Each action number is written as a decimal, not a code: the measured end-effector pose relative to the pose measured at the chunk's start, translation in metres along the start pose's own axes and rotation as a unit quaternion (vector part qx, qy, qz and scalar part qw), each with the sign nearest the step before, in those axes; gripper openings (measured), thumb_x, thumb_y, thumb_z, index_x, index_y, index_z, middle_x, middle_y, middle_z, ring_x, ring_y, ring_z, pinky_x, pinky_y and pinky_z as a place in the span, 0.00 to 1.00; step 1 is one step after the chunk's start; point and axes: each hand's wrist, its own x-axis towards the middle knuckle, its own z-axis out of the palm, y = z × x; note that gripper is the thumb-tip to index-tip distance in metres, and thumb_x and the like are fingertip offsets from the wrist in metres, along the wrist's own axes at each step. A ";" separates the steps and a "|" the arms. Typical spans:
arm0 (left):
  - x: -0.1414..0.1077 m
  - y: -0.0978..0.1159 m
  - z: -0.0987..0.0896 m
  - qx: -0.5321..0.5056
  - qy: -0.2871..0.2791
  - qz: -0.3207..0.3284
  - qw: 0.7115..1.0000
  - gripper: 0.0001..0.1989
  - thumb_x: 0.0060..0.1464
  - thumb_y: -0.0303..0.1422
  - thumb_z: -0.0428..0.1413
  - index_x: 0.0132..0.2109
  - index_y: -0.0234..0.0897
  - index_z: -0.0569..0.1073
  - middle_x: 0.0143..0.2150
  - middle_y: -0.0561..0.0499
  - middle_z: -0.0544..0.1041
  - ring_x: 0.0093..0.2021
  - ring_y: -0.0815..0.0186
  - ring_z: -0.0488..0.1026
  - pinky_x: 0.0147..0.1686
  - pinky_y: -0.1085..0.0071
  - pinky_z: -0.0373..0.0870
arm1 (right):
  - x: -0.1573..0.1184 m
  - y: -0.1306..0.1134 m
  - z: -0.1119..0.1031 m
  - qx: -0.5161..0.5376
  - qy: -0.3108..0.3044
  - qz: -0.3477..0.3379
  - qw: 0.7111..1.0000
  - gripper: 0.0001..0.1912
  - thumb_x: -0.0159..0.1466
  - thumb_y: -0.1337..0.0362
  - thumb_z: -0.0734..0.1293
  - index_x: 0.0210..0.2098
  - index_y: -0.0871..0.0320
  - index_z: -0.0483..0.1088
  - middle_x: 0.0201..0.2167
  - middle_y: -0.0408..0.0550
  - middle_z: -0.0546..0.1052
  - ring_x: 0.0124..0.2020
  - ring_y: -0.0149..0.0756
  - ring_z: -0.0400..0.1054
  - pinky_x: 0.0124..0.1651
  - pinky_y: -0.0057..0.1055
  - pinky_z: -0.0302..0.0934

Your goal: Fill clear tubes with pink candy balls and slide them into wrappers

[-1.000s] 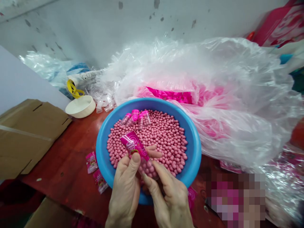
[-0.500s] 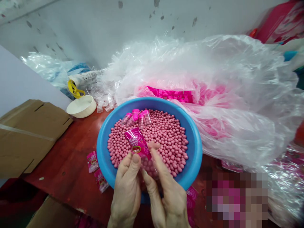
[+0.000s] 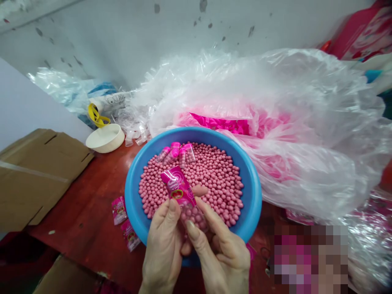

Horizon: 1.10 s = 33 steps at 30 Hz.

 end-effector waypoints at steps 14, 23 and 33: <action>-0.002 -0.003 -0.004 -0.003 0.002 -0.009 1.000 0.19 0.51 0.44 0.58 0.41 0.34 0.79 0.37 0.41 0.80 0.16 0.78 0.58 0.11 0.82 0.52 | 0.003 -0.010 0.009 0.161 0.015 0.122 0.979 0.17 0.59 0.68 0.68 0.47 0.50 0.73 0.41 0.44 0.80 0.32 0.35 0.78 0.29 0.25 0.74; -0.001 -0.002 0.004 -0.017 0.042 0.014 0.999 0.14 0.53 0.39 0.57 0.40 0.32 0.79 0.32 0.42 0.80 0.19 0.72 0.68 0.09 0.82 0.53 | -0.005 -0.008 0.011 0.153 0.040 0.142 0.977 0.13 0.59 0.65 0.69 0.44 0.56 0.73 0.22 0.43 0.78 0.14 0.27 0.66 0.17 0.23 0.65; 0.002 -0.005 -0.001 -0.065 0.033 0.025 0.997 0.16 0.51 0.40 0.59 0.41 0.31 0.79 0.34 0.42 0.80 0.16 0.73 0.66 0.07 0.82 0.54 | 0.009 -0.017 0.001 0.217 -0.040 0.209 0.953 0.12 0.60 0.62 0.68 0.44 0.54 0.70 0.36 0.46 0.80 0.18 0.27 0.70 0.21 0.23 0.67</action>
